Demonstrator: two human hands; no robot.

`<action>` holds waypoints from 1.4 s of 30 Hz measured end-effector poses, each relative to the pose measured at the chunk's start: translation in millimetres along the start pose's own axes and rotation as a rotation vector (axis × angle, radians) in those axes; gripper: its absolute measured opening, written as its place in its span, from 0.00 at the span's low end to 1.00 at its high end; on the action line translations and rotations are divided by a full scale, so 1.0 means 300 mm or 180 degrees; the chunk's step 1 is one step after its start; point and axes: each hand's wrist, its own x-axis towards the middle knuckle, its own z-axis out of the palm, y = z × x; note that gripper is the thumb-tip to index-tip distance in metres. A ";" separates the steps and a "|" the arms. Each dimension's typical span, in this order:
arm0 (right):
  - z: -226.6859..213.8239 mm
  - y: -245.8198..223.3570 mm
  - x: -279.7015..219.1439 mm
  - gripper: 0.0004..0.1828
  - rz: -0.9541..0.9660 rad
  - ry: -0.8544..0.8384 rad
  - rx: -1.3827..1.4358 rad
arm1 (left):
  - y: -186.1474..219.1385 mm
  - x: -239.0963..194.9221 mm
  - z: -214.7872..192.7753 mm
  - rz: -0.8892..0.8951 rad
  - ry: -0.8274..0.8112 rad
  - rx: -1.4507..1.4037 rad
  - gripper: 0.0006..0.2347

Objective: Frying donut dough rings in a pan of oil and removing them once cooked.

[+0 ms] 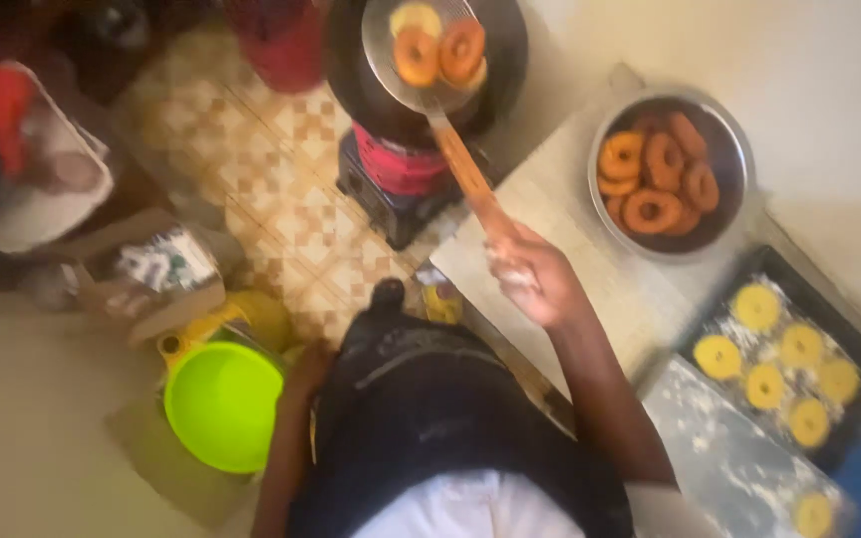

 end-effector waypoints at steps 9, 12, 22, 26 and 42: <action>-0.091 -0.041 -0.175 0.09 -0.0974 0.0302 0.0029 | 0.054 -0.001 -0.050 -0.0029 -0.0171 0.0236 0.21; -0.129 -0.043 -0.273 0.16 -0.1326 0.0686 -0.0206 | 0.009 0.007 -0.059 -0.0171 -0.0264 0.0406 0.22; -0.277 0.027 -0.459 0.36 -0.2243 0.2244 -0.0647 | 0.114 0.080 -0.094 0.0030 -0.0397 0.1018 0.24; -0.224 0.041 -0.464 0.37 -0.2153 0.3038 -0.1061 | -0.004 0.243 -0.008 0.0254 -0.0503 0.1164 0.24; -0.139 0.120 -0.501 0.35 -0.1780 0.3670 -0.1099 | 0.324 0.112 -0.118 0.0346 -0.0755 0.1247 0.25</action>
